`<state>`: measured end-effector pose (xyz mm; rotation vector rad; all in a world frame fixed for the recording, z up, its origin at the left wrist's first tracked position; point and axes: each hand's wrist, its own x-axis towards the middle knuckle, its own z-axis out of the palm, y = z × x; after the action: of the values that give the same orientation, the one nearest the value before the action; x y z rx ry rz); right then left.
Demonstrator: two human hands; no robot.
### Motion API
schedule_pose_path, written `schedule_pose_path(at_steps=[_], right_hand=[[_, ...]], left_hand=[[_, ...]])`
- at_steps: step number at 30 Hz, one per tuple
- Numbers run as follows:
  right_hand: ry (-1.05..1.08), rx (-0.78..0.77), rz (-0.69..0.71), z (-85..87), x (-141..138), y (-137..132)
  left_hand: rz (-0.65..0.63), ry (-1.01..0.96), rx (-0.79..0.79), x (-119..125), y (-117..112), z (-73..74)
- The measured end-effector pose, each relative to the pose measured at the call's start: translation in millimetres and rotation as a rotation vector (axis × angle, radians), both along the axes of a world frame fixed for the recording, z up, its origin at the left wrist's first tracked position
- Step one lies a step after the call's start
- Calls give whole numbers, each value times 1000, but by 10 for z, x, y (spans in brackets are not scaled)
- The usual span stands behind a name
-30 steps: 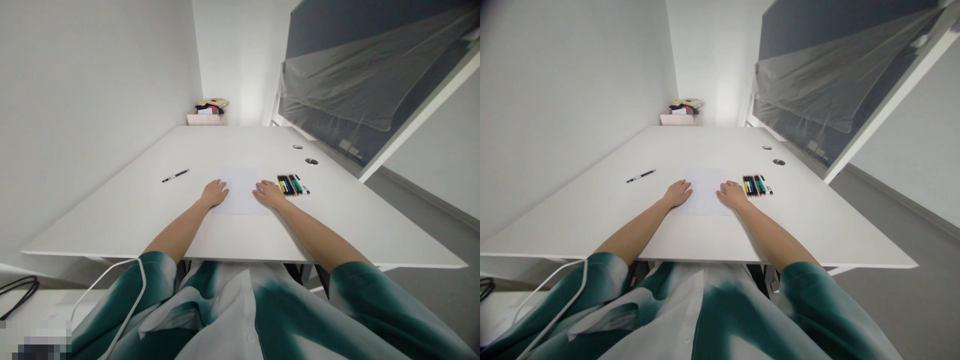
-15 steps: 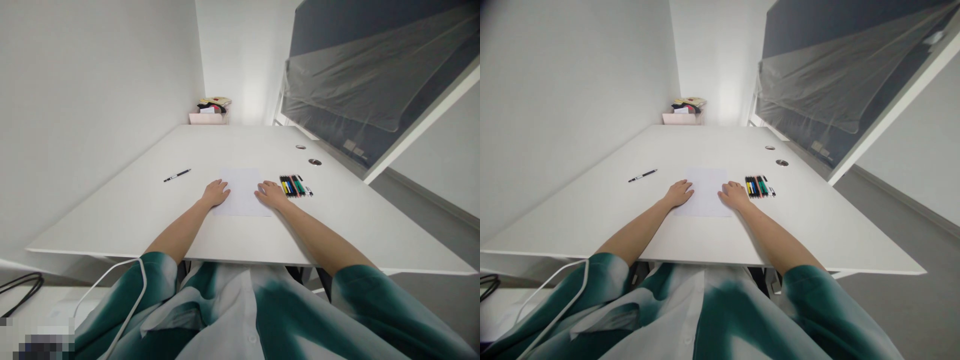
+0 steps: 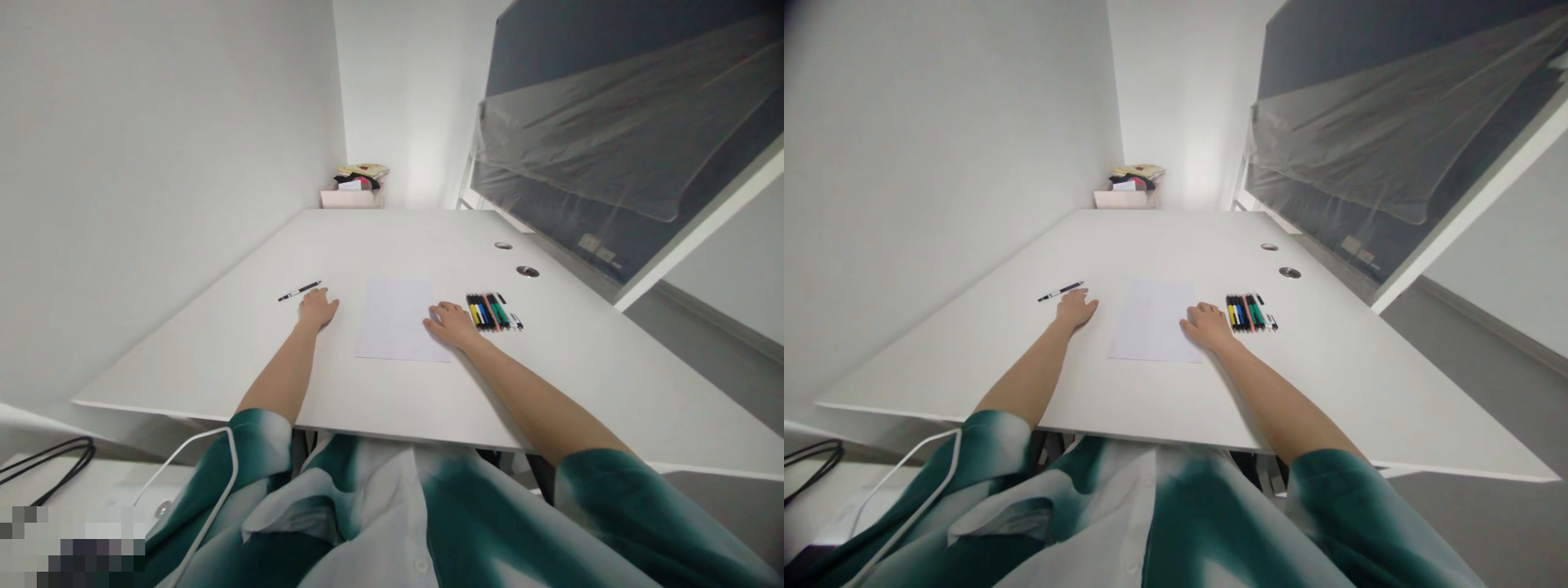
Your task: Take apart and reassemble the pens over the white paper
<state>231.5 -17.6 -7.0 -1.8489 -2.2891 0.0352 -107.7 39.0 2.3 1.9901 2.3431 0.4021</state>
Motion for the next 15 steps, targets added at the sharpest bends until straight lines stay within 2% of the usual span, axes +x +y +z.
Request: schedule_pose_path(at_steps=[7, 15], right_hand=[[3, 5, 9, -20, 6, -3], [-6, 17, 6, -38, 11, -3]], left_hand=[[170, 55, 54, -227, 33, -22], [199, 46, 44, -291, 104, 8]])
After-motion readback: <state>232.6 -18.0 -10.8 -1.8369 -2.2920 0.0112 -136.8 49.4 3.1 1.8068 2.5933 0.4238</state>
